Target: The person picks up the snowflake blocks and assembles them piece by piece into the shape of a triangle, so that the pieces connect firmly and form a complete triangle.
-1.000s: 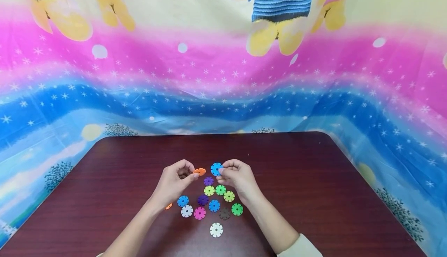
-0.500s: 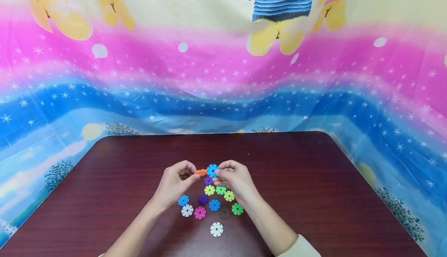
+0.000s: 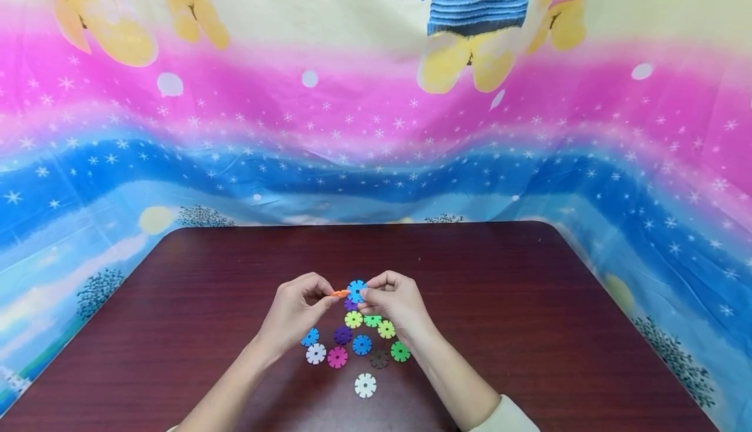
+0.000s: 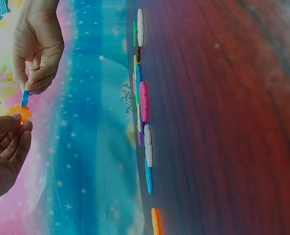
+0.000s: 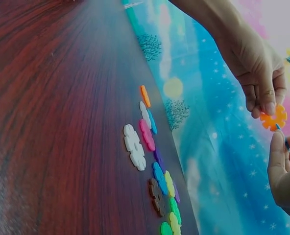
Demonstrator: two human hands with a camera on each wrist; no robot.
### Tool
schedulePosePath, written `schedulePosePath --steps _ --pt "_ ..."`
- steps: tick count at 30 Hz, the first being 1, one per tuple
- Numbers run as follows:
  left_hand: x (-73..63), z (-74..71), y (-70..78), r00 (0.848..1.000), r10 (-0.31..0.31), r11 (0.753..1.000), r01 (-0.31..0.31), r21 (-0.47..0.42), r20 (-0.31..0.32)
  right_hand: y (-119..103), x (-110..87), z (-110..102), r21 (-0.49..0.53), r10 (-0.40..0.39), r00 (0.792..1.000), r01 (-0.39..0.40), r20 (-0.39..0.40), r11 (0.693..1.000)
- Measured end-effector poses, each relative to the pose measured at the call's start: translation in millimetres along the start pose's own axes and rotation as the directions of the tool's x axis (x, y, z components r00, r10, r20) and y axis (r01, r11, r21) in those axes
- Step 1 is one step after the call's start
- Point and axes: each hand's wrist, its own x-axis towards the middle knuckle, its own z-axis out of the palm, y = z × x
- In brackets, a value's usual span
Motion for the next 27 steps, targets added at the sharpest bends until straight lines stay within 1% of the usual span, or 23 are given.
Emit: schedulePosePath --steps 6,13,18,23,27 --pt "-0.2 0.8 -0.5 0.999 0.049 0.999 -0.049 -0.009 0.009 1 1.1 -4 0.013 0.004 1.000 -0.004 0.028 1.000" --pt "-2.7 3.4 -4.0 0.995 0.098 0.995 -0.098 -0.001 0.008 5 1.8 -5 0.000 0.000 0.999 0.000 0.051 1.000" --pt "-2.6 4.4 -6.3 0.996 0.087 0.996 -0.087 0.010 0.022 9 2.9 -5 -0.006 -0.002 0.999 0.003 0.048 1.000" --pt "-0.9 3.8 -8.2 0.995 0.098 0.994 -0.099 0.045 0.025 12 5.0 -4 -0.025 0.007 0.999 -0.006 0.046 1.000" --pt "1.3 2.1 -7.3 0.994 0.098 0.993 -0.100 0.057 0.037 10 7.7 -7 -0.008 0.024 0.998 -0.024 0.054 1.000"
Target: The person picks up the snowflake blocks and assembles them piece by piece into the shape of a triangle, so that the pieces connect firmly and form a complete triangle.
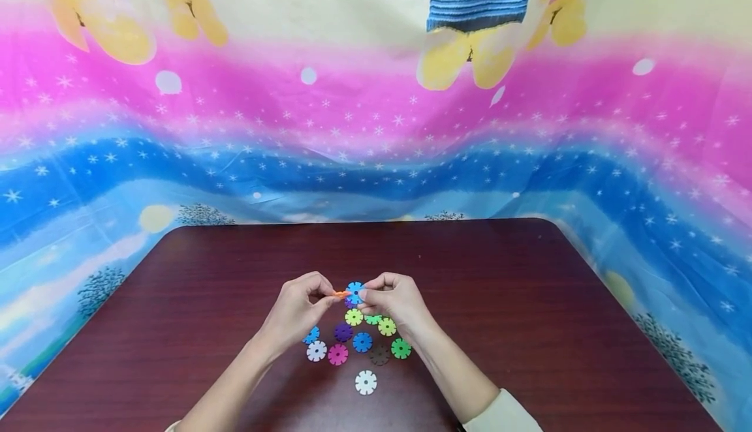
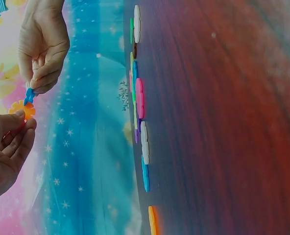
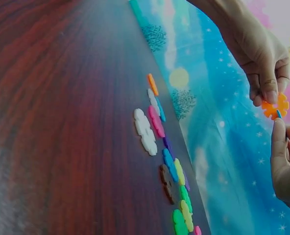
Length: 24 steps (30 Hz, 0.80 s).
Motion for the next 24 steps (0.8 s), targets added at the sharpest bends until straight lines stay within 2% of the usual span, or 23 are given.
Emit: schedulePosePath --steps 4,7,9,11,13,15,20,24 --pt "0.9 -0.7 0.9 1.000 -0.016 1.000 0.016 0.001 0.018 -3 3.1 -6 -0.045 -0.007 0.999 0.009 0.050 0.999" --pt "0.6 -1.8 1.6 0.999 -0.037 0.999 0.037 -0.002 0.013 -6 7.8 -12 -0.112 -0.038 0.997 0.046 0.068 0.993" --pt "0.2 -2.4 1.6 0.999 -0.048 0.999 0.048 -0.003 0.010 -7 12.0 -18 -0.176 -0.069 0.996 0.078 0.057 0.981" --pt "0.1 -3.1 1.6 0.999 -0.051 0.999 0.051 -0.001 0.006 -8 16.8 -25 -0.273 -0.103 0.994 0.110 0.039 0.956" --pt "-0.5 -3.6 1.5 0.999 -0.050 0.999 0.050 0.003 0.002 -7 21.3 -32 -0.375 -0.128 0.991 0.128 0.026 0.918" --pt "-1.1 -4.1 1.3 0.999 -0.054 0.999 0.054 0.005 -0.005 -5 25.8 -38 -0.482 -0.147 0.989 0.137 0.016 0.865" --pt "-1.3 -6.2 1.7 0.998 -0.066 0.998 0.066 -0.002 -0.017 4 36.2 -50 -0.698 -0.169 0.986 0.127 0.008 0.705" --pt "-0.7 -8.3 2.3 0.997 -0.068 0.998 0.068 0.001 -0.021 13 43.3 -56 -0.809 -0.147 0.989 0.107 0.026 0.578"
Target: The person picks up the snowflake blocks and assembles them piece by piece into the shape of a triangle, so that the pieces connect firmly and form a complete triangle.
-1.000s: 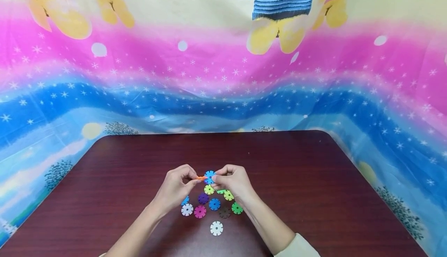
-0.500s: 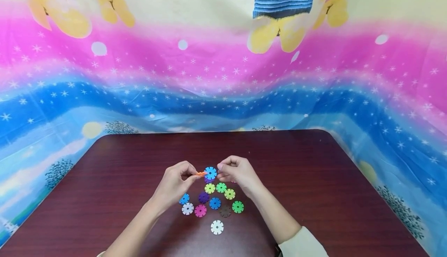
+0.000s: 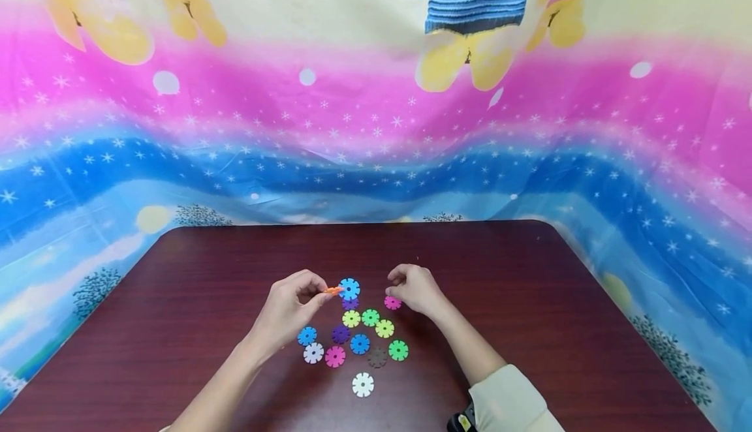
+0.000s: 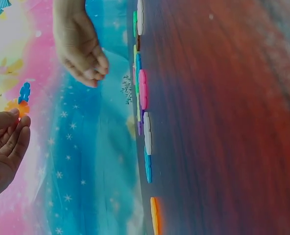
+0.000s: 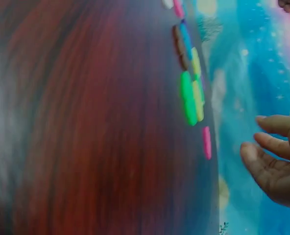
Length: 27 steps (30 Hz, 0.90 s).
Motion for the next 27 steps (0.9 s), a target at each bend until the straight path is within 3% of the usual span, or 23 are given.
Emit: schedulePosePath --steps 5,11,27 --pt "-0.1 -1.8 0.4 1.000 0.018 1.000 -0.018 0.005 -0.002 6 5.1 6 -0.159 -0.003 0.998 0.013 0.064 0.987" --pt "-1.7 -2.2 1.4 1.000 -0.004 1.000 0.004 0.002 -0.006 9 7.5 13 -0.259 0.020 0.992 0.013 0.123 0.966" --pt "-4.6 -2.1 2.0 1.000 -0.022 1.000 0.022 -0.020 -0.008 12 4.6 17 -0.297 0.053 0.993 -0.019 0.109 0.955"
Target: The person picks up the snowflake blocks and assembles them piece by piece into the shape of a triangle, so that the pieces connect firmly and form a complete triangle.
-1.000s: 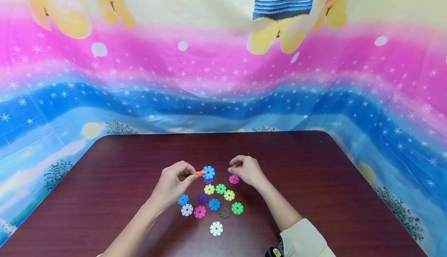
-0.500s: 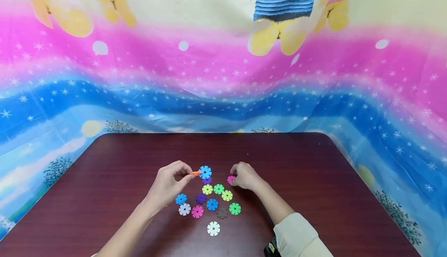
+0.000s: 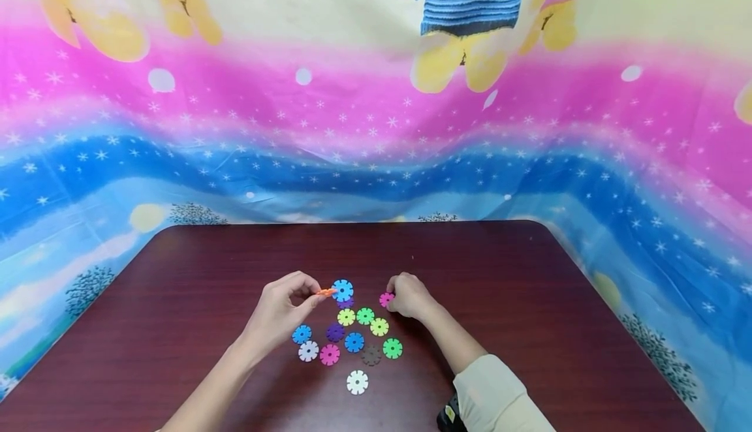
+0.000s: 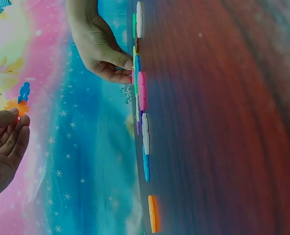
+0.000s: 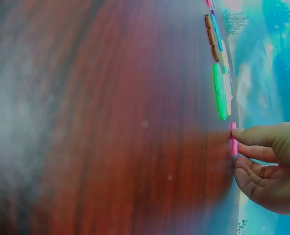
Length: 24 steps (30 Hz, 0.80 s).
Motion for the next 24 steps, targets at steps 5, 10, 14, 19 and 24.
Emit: schedulePosePath --steps 5,10,14,19,24 --pt "1.6 -0.1 -0.9 1.000 0.017 1.000 -0.017 0.000 0.000 1 0.3 -1 0.041 0.029 0.999 -0.028 -0.014 0.999" --pt "2.0 -0.2 -1.7 1.000 0.017 1.000 -0.017 -0.008 0.006 3 -2.6 -2 0.135 0.028 0.998 -0.020 -0.058 0.991" --pt "2.1 -0.3 -2.7 1.000 0.016 1.000 -0.016 -0.012 0.004 4 -7.5 -4 0.184 -0.006 0.997 0.022 -0.083 0.983" --pt "1.7 -0.6 -3.6 1.000 -0.012 1.000 0.012 -0.023 0.005 0 -15.0 -9 0.220 -0.028 0.990 0.059 -0.141 0.974" --pt "1.5 -1.4 -5.8 0.999 -0.029 0.999 0.029 -0.034 0.016 -10 -22.3 -12 0.290 -0.022 0.976 0.086 -0.217 0.953"
